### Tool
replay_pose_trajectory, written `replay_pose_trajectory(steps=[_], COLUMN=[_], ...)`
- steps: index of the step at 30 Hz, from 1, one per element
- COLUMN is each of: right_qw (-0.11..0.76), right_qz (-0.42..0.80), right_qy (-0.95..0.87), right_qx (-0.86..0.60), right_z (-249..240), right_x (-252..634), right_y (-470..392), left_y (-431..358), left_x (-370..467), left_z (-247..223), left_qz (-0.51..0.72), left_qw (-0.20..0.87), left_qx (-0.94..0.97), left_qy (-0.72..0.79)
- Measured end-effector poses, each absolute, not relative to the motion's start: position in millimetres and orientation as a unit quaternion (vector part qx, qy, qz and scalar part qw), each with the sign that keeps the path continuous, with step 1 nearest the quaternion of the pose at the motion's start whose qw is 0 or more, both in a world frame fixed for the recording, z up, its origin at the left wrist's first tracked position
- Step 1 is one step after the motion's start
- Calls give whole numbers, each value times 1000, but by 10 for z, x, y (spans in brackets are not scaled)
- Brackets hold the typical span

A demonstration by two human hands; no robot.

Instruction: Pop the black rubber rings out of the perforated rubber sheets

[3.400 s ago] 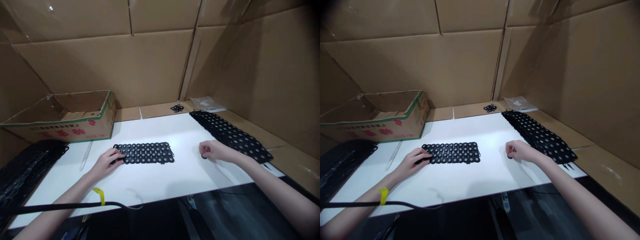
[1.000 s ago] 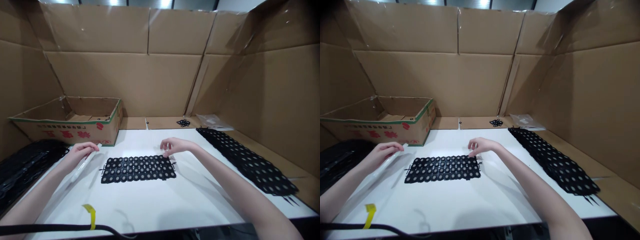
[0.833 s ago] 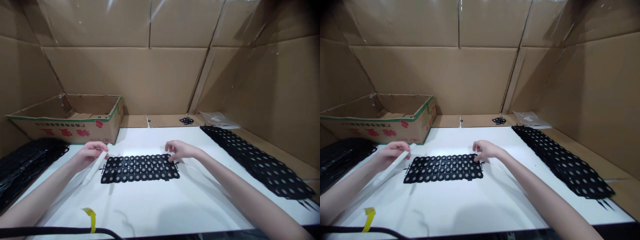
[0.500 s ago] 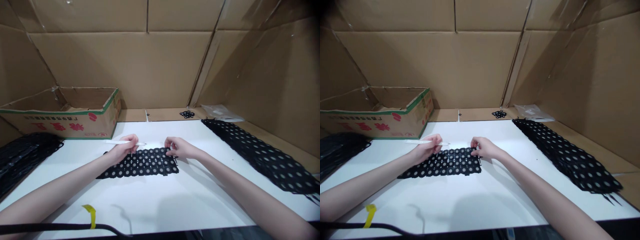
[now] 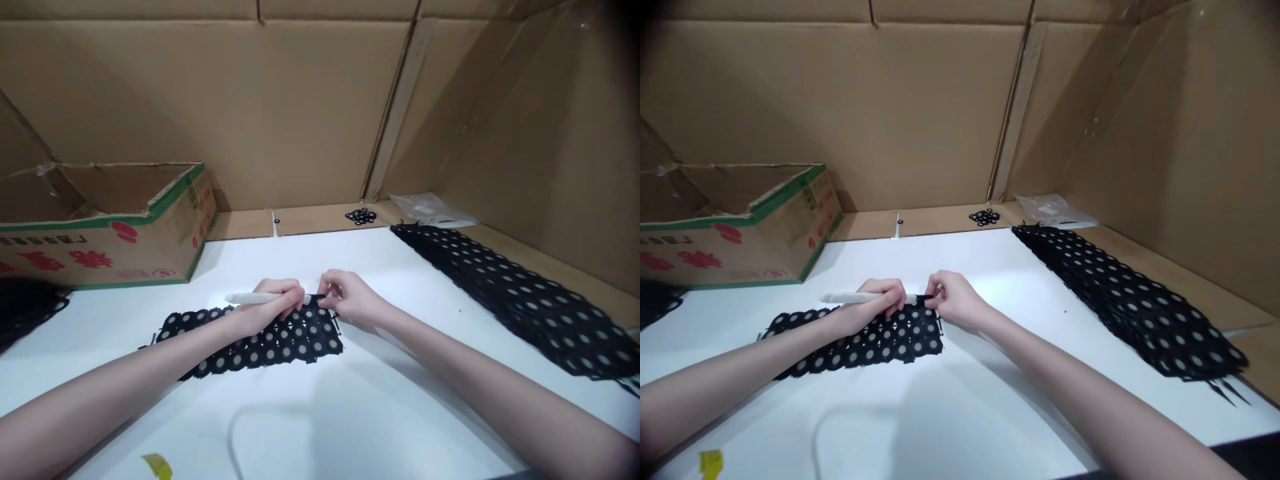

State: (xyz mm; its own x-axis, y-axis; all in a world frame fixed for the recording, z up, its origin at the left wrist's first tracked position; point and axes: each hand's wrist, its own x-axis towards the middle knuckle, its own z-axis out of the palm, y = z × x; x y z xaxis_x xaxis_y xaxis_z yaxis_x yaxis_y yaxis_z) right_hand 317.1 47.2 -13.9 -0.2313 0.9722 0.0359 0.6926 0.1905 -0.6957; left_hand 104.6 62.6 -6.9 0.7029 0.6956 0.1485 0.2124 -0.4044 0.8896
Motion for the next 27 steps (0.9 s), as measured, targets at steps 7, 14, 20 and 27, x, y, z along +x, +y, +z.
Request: replay_pose_trajectory(steps=[7, 14, 20, 27], right_qw=[267, 285, 299, 292], right_qz=[328, 343, 351, 349], right_qy=[-702, -695, -689, -698], right_qx=[-573, -565, -559, -552], right_z=[-168, -179, -198, -196], right_x=[3175, 3165, 3168, 3169], right_y=[474, 492, 503, 503], left_y=[623, 604, 578, 605], left_x=[1072, 1089, 1113, 1143], left_z=[-57, -45, -34, -22], left_qz=[228, 208, 211, 182], left_qw=[424, 406, 382, 388], left_qx=[829, 845, 857, 867], left_qy=[284, 278, 273, 253])
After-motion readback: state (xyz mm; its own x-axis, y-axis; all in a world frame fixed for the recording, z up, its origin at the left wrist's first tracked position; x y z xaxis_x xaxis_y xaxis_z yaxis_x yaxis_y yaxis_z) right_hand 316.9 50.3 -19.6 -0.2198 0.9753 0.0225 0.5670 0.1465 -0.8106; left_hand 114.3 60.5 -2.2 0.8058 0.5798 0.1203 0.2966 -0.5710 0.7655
